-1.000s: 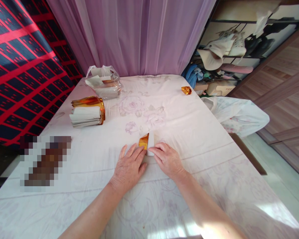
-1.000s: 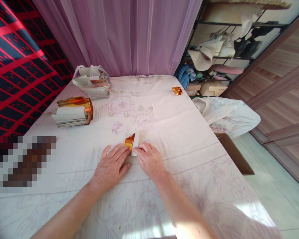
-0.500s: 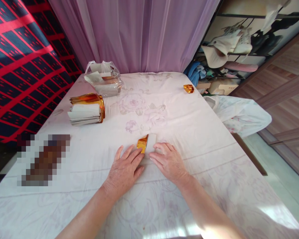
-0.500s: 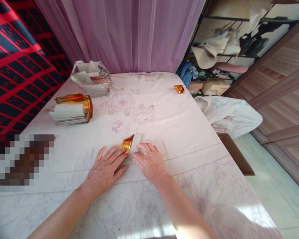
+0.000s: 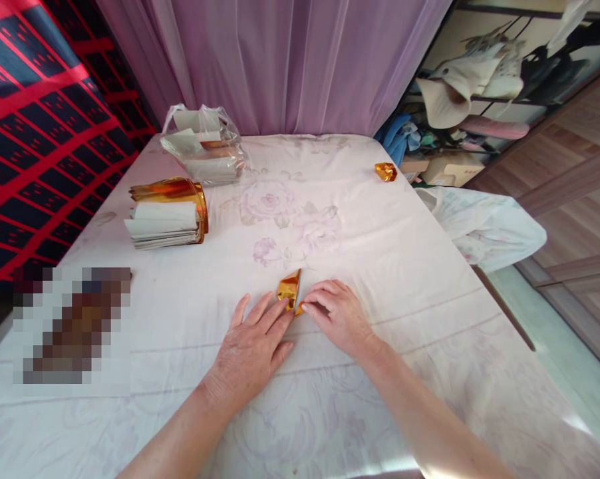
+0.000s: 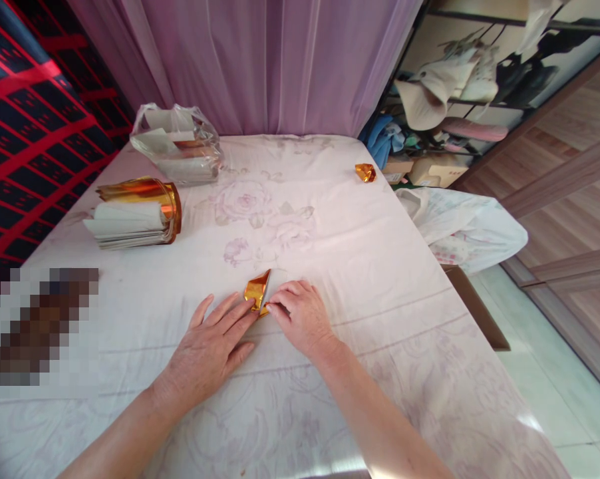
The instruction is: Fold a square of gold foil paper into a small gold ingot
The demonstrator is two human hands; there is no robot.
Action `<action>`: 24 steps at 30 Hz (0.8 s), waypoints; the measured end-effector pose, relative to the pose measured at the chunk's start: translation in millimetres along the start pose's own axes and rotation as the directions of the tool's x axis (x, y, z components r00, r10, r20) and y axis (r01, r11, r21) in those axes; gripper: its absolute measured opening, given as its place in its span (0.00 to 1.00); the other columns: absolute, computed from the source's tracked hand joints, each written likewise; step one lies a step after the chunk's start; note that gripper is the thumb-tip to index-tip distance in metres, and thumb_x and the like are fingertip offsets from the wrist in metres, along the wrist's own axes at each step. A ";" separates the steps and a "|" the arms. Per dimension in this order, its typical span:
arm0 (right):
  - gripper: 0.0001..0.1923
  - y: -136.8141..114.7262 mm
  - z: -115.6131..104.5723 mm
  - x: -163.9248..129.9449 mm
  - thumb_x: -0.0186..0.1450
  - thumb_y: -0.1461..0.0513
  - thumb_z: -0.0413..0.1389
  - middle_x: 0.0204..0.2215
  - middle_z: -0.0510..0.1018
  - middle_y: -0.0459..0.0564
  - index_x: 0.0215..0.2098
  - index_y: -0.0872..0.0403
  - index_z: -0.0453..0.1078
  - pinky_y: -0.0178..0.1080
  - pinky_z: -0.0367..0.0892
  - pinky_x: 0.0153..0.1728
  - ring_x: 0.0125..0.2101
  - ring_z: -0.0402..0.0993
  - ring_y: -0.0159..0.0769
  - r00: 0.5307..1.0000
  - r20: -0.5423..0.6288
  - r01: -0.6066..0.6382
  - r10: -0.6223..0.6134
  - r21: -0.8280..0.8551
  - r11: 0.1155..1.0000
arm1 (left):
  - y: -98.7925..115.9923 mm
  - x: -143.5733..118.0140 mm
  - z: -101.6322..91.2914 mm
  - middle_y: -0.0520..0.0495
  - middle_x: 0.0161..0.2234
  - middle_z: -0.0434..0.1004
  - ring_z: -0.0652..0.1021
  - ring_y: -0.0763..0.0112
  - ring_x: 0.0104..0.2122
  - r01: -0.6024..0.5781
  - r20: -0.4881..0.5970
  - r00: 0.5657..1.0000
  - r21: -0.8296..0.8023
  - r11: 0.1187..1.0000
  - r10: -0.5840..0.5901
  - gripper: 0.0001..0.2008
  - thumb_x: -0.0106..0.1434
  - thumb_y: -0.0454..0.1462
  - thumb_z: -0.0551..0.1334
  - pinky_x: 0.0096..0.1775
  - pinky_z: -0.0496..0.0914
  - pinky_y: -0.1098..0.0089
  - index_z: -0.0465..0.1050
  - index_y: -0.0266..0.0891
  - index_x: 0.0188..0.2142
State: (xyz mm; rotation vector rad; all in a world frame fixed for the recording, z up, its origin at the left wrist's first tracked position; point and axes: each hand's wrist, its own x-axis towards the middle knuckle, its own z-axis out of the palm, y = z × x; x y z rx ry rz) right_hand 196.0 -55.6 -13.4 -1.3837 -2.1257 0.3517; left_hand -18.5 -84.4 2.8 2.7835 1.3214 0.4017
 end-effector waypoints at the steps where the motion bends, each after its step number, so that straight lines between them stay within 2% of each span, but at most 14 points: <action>1: 0.06 -0.5 0.6 0.6 0.67 0.62 0.58 0.35 0.78 0.48 0.32 0.49 0.75 0.43 0.65 0.41 0.37 0.72 0.38 1.000 -0.002 -0.007 0.007 -0.008 1.000 | 0.5 -0.1 0.1 0.47 0.59 0.72 0.67 0.58 0.61 0.007 -0.004 1.000 -0.007 1.000 -0.007 0.19 0.70 0.45 0.55 0.65 0.52 0.49 0.70 0.43 0.57; 16: 0.06 -4.2 4.0 2.8 0.66 0.61 0.58 0.34 0.78 0.48 0.30 0.50 0.74 0.43 0.63 0.41 0.37 0.71 0.39 0.998 -0.025 -0.062 0.062 -0.005 0.998 | 1.9 0.4 -1.3 0.46 0.58 0.72 0.67 0.58 0.60 0.037 0.035 0.999 -0.092 0.995 -0.033 0.20 0.70 0.42 0.55 0.65 0.51 0.48 0.67 0.41 0.58; 24: 0.06 -3.4 5.0 2.4 0.66 0.61 0.58 0.34 0.77 0.48 0.30 0.50 0.74 0.43 0.63 0.42 0.36 0.71 0.38 0.998 -0.030 -0.054 0.053 -0.012 0.998 | 2.9 -1.1 0.1 0.48 0.59 0.72 0.67 0.58 0.60 0.034 0.015 0.999 -0.078 0.996 -0.033 0.20 0.69 0.45 0.56 0.65 0.51 0.48 0.68 0.46 0.58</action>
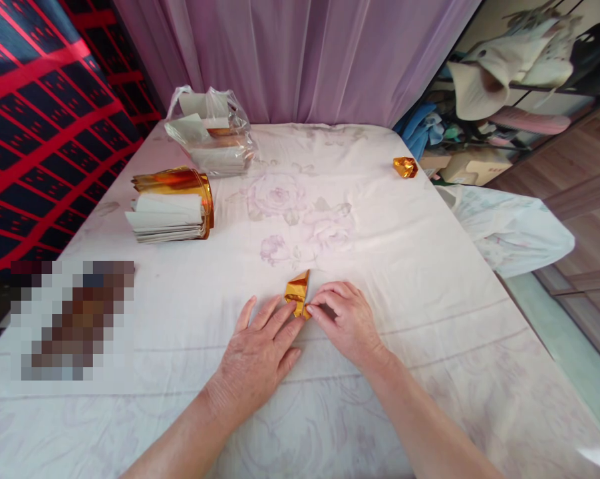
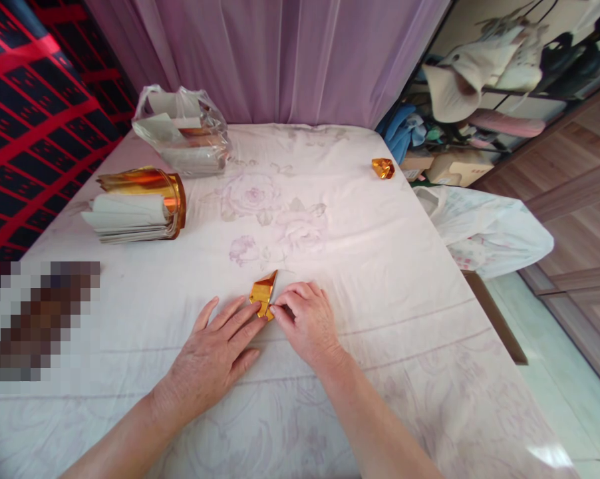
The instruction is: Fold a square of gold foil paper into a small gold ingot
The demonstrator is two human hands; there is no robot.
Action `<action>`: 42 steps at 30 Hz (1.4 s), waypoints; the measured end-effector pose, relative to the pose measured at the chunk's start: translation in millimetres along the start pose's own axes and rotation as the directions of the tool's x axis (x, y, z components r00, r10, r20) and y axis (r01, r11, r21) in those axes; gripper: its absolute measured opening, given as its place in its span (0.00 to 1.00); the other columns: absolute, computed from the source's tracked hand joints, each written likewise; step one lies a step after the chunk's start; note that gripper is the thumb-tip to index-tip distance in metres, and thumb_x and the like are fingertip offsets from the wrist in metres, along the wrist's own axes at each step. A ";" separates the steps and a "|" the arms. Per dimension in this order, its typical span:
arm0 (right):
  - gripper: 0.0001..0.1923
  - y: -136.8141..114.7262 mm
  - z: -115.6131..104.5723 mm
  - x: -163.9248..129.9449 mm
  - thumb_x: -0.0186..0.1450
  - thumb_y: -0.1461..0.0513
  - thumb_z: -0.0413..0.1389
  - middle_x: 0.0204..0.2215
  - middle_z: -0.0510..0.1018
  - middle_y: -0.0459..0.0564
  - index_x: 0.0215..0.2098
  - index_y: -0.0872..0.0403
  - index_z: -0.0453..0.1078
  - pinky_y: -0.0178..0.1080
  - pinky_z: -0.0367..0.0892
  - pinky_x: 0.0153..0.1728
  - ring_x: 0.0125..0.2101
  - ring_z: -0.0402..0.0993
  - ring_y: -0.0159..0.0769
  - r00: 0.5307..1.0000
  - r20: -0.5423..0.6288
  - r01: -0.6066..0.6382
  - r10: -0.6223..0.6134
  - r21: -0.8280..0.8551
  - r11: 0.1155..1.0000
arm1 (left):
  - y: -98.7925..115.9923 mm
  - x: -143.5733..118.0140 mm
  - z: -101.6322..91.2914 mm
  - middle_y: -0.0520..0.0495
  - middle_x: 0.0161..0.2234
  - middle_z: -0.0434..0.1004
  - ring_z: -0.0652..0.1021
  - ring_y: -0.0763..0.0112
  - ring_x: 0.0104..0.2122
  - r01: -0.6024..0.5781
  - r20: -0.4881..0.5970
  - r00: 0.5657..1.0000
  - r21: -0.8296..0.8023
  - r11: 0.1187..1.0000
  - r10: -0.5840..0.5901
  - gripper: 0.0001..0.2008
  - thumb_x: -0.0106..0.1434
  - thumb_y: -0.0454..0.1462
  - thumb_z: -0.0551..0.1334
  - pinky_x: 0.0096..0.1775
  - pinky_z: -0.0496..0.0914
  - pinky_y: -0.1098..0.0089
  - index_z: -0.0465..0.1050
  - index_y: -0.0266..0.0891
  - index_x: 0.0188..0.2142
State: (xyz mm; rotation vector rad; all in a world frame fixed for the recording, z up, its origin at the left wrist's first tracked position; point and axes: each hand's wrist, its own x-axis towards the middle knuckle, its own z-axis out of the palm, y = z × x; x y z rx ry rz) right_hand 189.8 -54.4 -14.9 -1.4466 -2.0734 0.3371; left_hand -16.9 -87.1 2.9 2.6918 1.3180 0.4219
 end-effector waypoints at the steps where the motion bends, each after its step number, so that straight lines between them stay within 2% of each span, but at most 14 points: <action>1: 0.06 0.2 0.2 -0.1 0.66 0.61 0.58 0.34 0.77 0.48 0.30 0.50 0.74 0.42 0.63 0.42 0.36 0.71 0.38 1.000 0.000 -0.001 0.001 -0.003 1.000 | 0.0 -0.1 0.3 0.48 0.58 0.72 0.67 0.58 0.60 0.001 -0.003 1.000 0.002 1.000 -0.001 0.19 0.69 0.45 0.56 0.65 0.51 0.48 0.68 0.46 0.58; 29: 0.06 -5.0 -0.7 1.3 0.65 0.62 0.59 0.34 0.78 0.47 0.29 0.49 0.73 0.43 0.62 0.43 0.38 0.71 0.40 0.998 0.023 -0.059 0.059 -0.014 0.998 | 4.2 0.2 3.3 0.48 0.58 0.73 0.68 0.59 0.60 -0.010 -0.039 0.999 0.085 0.996 0.013 0.18 0.69 0.46 0.57 0.65 0.50 0.48 0.70 0.46 0.56; 42: 0.01 -4.0 -1.5 1.8 0.62 0.63 0.60 0.36 0.77 0.48 0.32 0.49 0.73 0.44 0.64 0.44 0.39 0.71 0.41 0.999 0.033 -0.036 0.036 -0.011 0.999 | 7.3 1.1 3.3 0.48 0.58 0.72 0.68 0.60 0.60 0.005 -0.024 1.000 0.113 0.994 -0.002 0.19 0.68 0.46 0.57 0.65 0.49 0.47 0.70 0.47 0.56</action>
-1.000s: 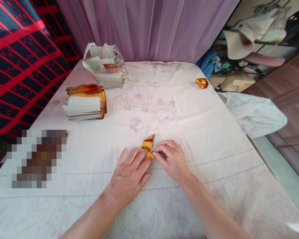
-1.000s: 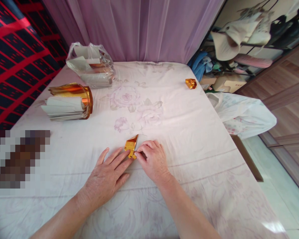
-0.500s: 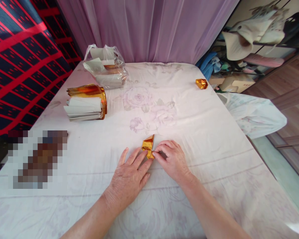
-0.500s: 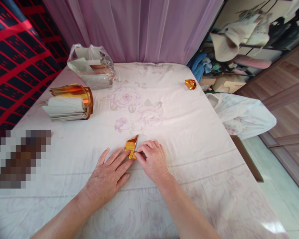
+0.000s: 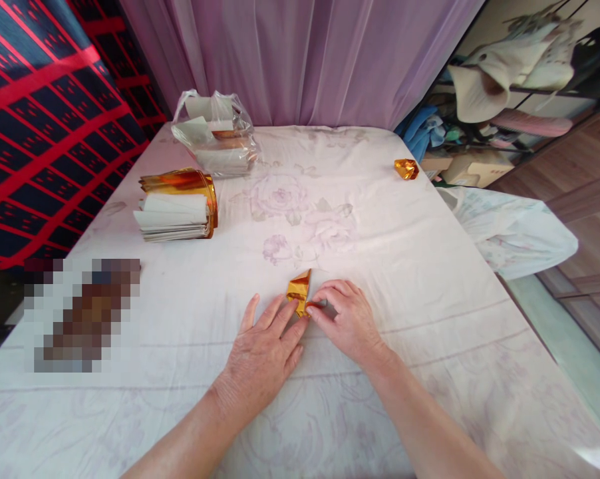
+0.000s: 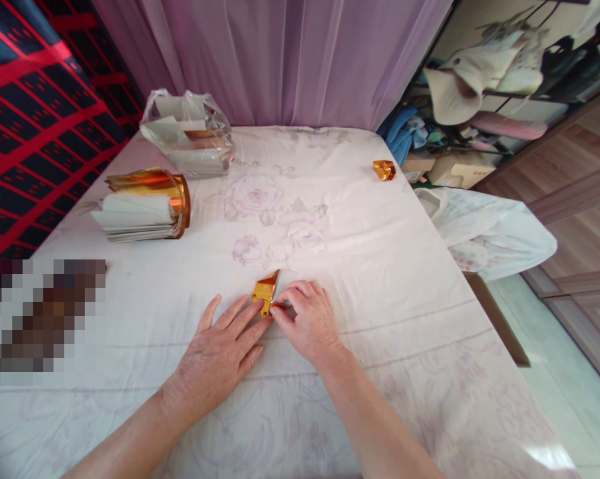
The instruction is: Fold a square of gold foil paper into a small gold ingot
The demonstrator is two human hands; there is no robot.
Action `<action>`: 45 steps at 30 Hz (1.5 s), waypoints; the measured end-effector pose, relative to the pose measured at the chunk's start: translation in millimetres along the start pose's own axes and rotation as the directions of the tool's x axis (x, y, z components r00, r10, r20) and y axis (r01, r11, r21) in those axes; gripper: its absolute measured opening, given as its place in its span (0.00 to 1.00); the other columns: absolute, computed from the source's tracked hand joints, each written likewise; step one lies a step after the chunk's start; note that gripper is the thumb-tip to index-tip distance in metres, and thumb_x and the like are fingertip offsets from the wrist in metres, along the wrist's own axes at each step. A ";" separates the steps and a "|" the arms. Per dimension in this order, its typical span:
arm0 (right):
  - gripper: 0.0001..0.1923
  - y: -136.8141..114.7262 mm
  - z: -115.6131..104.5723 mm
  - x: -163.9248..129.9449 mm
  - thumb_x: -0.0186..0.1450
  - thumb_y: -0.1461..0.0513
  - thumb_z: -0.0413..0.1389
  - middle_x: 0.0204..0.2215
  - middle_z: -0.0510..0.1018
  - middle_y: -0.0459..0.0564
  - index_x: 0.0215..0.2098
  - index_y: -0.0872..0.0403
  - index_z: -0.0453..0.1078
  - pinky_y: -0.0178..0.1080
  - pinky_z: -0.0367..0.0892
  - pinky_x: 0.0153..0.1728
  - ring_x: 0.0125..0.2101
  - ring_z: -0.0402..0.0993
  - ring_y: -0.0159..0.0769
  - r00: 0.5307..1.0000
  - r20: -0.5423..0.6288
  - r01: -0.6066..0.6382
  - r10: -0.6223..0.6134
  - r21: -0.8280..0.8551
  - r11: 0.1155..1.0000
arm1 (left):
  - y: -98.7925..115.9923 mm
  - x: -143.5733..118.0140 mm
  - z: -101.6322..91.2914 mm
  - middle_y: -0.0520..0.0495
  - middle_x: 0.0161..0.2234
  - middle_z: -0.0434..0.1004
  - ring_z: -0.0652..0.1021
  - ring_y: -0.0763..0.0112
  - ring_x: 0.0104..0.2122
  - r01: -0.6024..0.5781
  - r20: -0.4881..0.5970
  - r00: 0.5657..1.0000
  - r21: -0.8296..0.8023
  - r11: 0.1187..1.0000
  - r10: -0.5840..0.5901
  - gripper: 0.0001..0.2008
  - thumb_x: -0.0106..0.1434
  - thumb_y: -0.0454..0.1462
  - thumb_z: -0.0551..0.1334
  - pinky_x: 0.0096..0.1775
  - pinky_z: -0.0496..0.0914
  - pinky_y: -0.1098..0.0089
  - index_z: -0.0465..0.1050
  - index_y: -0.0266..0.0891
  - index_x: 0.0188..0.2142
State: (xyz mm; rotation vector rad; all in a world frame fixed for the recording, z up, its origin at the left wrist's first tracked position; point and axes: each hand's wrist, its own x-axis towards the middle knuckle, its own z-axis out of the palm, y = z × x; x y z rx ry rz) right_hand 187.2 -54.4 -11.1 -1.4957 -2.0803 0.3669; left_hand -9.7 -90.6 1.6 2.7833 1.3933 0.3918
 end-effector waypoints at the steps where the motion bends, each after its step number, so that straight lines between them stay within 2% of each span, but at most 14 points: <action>1: 0.01 -0.7 -0.1 0.2 0.62 0.62 0.61 0.37 0.77 0.49 0.32 0.49 0.73 0.44 0.64 0.44 0.39 0.71 0.41 1.000 -0.004 -0.002 0.002 -0.002 1.000 | 0.1 0.1 -0.2 0.48 0.58 0.72 0.68 0.60 0.60 0.002 0.001 1.000 0.000 1.000 -0.002 0.19 0.68 0.46 0.57 0.65 0.49 0.47 0.69 0.47 0.57; 17: 0.03 9.5 -7.6 -0.1 0.62 0.65 0.59 0.40 0.77 0.48 0.34 0.49 0.72 0.44 0.63 0.43 0.43 0.71 0.42 1.000 0.018 -0.020 0.020 -0.021 1.000 | 0.8 -1.2 -0.8 0.47 0.58 0.72 0.68 0.58 0.60 0.017 0.003 1.000 -0.030 0.999 -0.017 0.17 0.68 0.44 0.58 0.65 0.49 0.45 0.72 0.47 0.55; 22: 0.05 13.3 -10.0 0.0 0.63 0.66 0.57 0.41 0.77 0.49 0.32 0.50 0.71 0.44 0.63 0.43 0.43 0.71 0.41 1.000 0.029 0.004 -0.004 0.014 1.000 | 1.3 -0.9 -0.8 0.48 0.59 0.72 0.68 0.58 0.60 0.023 0.020 1.000 -0.026 0.999 -0.023 0.17 0.68 0.45 0.58 0.66 0.48 0.46 0.72 0.48 0.54; 26: 0.08 9.5 -10.0 -1.3 0.65 0.67 0.54 0.42 0.77 0.48 0.34 0.49 0.73 0.43 0.61 0.43 0.44 0.70 0.40 0.998 0.037 0.048 -0.048 0.012 0.999 | 2.5 0.1 -1.8 0.48 0.59 0.72 0.68 0.58 0.60 0.022 0.032 0.999 -0.002 1.000 -0.022 0.17 0.69 0.45 0.57 0.65 0.48 0.45 0.71 0.48 0.54; 28: 0.06 5.8 -9.5 -2.1 0.64 0.66 0.55 0.43 0.76 0.49 0.35 0.49 0.73 0.43 0.60 0.43 0.45 0.70 0.41 0.997 0.042 0.068 -0.068 0.001 0.998 | 3.0 0.1 -2.1 0.47 0.59 0.72 0.68 0.58 0.60 0.017 0.027 0.999 0.013 1.000 -0.017 0.17 0.69 0.45 0.57 0.65 0.49 0.45 0.71 0.47 0.55; 30: 0.03 2.2 -8.6 -2.5 0.63 0.63 0.59 0.44 0.76 0.49 0.35 0.49 0.73 0.44 0.60 0.44 0.46 0.70 0.42 0.997 0.046 0.058 -0.057 -0.022 0.998 | 3.3 0.0 -2.1 0.47 0.59 0.72 0.68 0.58 0.60 0.010 0.021 1.000 0.025 1.000 -0.010 0.18 0.68 0.45 0.57 0.65 0.49 0.45 0.70 0.47 0.56; 33: 0.04 -0.8 -7.3 -2.3 0.61 0.62 0.62 0.44 0.76 0.50 0.35 0.49 0.72 0.45 0.60 0.43 0.46 0.70 0.43 0.999 0.044 0.019 -0.017 -0.050 0.999 | 3.0 0.0 -1.7 0.47 0.59 0.72 0.68 0.58 0.60 0.008 0.020 1.000 0.032 0.999 -0.008 0.20 0.68 0.45 0.58 0.65 0.49 0.45 0.69 0.47 0.57; 45: 0.04 6.8 -7.2 -1.3 0.61 0.65 0.59 0.45 0.76 0.49 0.33 0.48 0.73 0.44 0.62 0.45 0.48 0.70 0.42 0.998 0.067 -0.009 0.008 0.029 1.000 | -1.5 1.0 -3.0 0.48 0.57 0.73 0.69 0.58 0.59 -0.010 -0.002 1.000 -0.002 1.000 0.010 0.15 0.67 0.44 0.60 0.65 0.50 0.45 0.73 0.48 0.51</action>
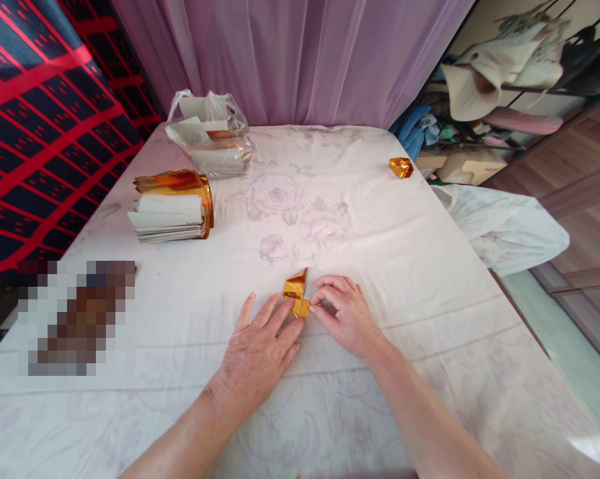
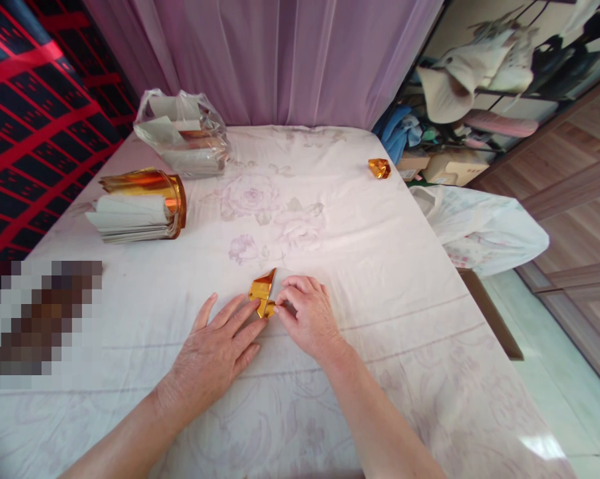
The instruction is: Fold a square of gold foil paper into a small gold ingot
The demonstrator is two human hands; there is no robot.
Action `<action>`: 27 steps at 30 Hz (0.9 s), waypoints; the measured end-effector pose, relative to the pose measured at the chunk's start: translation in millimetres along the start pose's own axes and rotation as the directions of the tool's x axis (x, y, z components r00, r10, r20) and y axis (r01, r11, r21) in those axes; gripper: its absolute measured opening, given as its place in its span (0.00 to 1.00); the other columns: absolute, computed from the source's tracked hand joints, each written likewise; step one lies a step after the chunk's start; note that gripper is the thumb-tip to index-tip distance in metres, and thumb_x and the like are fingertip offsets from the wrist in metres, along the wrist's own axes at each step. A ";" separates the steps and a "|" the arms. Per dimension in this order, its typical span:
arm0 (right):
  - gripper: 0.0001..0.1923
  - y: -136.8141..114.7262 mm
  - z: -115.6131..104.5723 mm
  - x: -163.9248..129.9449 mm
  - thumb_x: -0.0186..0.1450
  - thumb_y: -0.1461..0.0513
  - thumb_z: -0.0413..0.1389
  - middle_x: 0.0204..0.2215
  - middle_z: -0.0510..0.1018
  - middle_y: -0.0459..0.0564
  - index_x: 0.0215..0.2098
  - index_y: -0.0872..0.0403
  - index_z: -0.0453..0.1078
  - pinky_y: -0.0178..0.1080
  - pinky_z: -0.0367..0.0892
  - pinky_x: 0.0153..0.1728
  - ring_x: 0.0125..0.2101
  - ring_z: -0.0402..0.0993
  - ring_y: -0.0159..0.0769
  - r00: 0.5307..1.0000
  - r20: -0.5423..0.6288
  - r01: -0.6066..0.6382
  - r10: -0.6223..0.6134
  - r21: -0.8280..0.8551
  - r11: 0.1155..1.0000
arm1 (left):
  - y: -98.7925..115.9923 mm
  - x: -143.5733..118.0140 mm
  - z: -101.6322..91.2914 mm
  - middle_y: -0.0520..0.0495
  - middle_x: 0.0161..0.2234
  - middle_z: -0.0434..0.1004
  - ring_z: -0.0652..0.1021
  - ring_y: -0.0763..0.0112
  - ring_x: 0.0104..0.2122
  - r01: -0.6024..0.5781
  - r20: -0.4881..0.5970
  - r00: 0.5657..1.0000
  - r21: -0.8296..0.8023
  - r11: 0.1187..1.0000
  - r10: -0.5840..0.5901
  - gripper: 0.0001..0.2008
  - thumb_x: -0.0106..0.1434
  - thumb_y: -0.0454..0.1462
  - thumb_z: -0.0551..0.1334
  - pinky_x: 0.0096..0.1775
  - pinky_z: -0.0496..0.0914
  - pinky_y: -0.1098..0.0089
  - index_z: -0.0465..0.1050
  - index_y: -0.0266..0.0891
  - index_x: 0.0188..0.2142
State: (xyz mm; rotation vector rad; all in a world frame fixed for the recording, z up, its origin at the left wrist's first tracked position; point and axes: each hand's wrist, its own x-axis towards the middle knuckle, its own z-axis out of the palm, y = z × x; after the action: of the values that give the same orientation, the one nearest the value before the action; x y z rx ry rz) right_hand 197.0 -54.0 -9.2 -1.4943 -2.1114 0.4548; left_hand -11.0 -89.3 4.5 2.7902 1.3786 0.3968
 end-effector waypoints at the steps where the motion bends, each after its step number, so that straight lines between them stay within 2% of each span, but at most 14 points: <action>1: 0.04 0.0 0.0 0.0 0.61 0.65 0.59 0.45 0.76 0.49 0.33 0.48 0.73 0.44 0.62 0.45 0.48 0.70 0.42 1.000 0.000 0.000 0.000 0.000 1.000 | -0.4 0.0 0.1 0.48 0.57 0.73 0.69 0.57 0.59 -0.003 -0.001 1.000 -0.002 1.000 0.003 0.14 0.67 0.44 0.59 0.65 0.50 0.45 0.73 0.48 0.51; 9: 0.04 -7.2 -0.9 -0.1 0.60 0.64 0.60 0.45 0.76 0.50 0.34 0.49 0.72 0.45 0.61 0.44 0.47 0.70 0.43 1.000 -0.004 0.006 -0.006 -0.042 0.999 | -1.9 0.0 -0.8 0.47 0.57 0.74 0.70 0.58 0.58 -0.026 0.013 1.000 0.007 1.000 0.026 0.14 0.67 0.44 0.59 0.64 0.52 0.46 0.73 0.48 0.50; 12: 0.08 -11.4 0.4 0.1 0.57 0.60 0.64 0.45 0.75 0.50 0.34 0.50 0.71 0.46 0.61 0.44 0.47 0.70 0.45 1.000 -0.013 -0.010 0.009 -0.081 0.997 | -2.6 0.1 -0.6 0.46 0.57 0.74 0.70 0.59 0.58 -0.034 0.015 0.999 0.011 0.999 0.034 0.14 0.67 0.44 0.59 0.64 0.52 0.47 0.73 0.47 0.50; 17: 0.09 -13.5 1.4 0.4 0.56 0.61 0.65 0.45 0.76 0.50 0.33 0.49 0.70 0.46 0.61 0.44 0.47 0.70 0.45 0.999 -0.024 -0.035 0.033 -0.074 0.997 | -5.4 -0.2 -1.1 0.46 0.57 0.74 0.70 0.60 0.58 -0.023 0.016 1.000 -0.051 0.998 0.024 0.12 0.68 0.43 0.57 0.64 0.52 0.47 0.72 0.44 0.49; 22: 0.08 -11.7 -0.7 -0.2 0.56 0.64 0.62 0.45 0.76 0.50 0.34 0.50 0.70 0.46 0.60 0.44 0.47 0.70 0.45 1.000 -0.001 -0.028 0.028 -0.036 0.999 | -8.5 -0.5 -3.5 0.44 0.58 0.73 0.68 0.60 0.60 -0.007 0.063 0.998 -0.099 0.995 0.013 0.15 0.70 0.42 0.54 0.64 0.52 0.47 0.68 0.39 0.53; 27: 0.08 -14.9 -0.7 -0.5 0.56 0.62 0.63 0.45 0.75 0.51 0.34 0.50 0.70 0.47 0.60 0.44 0.47 0.70 0.46 0.999 -0.006 -0.039 0.039 -0.064 0.997 | -8.9 -0.1 -3.4 0.47 0.58 0.73 0.69 0.60 0.60 -0.004 0.047 0.999 -0.108 0.994 0.009 0.17 0.70 0.44 0.56 0.65 0.49 0.48 0.68 0.42 0.55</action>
State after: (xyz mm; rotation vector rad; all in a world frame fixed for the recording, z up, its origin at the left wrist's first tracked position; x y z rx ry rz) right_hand 186.0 -59.5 -0.6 -1.5729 -2.1151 0.4011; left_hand -18.7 -84.3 6.8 2.7000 1.2975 0.3911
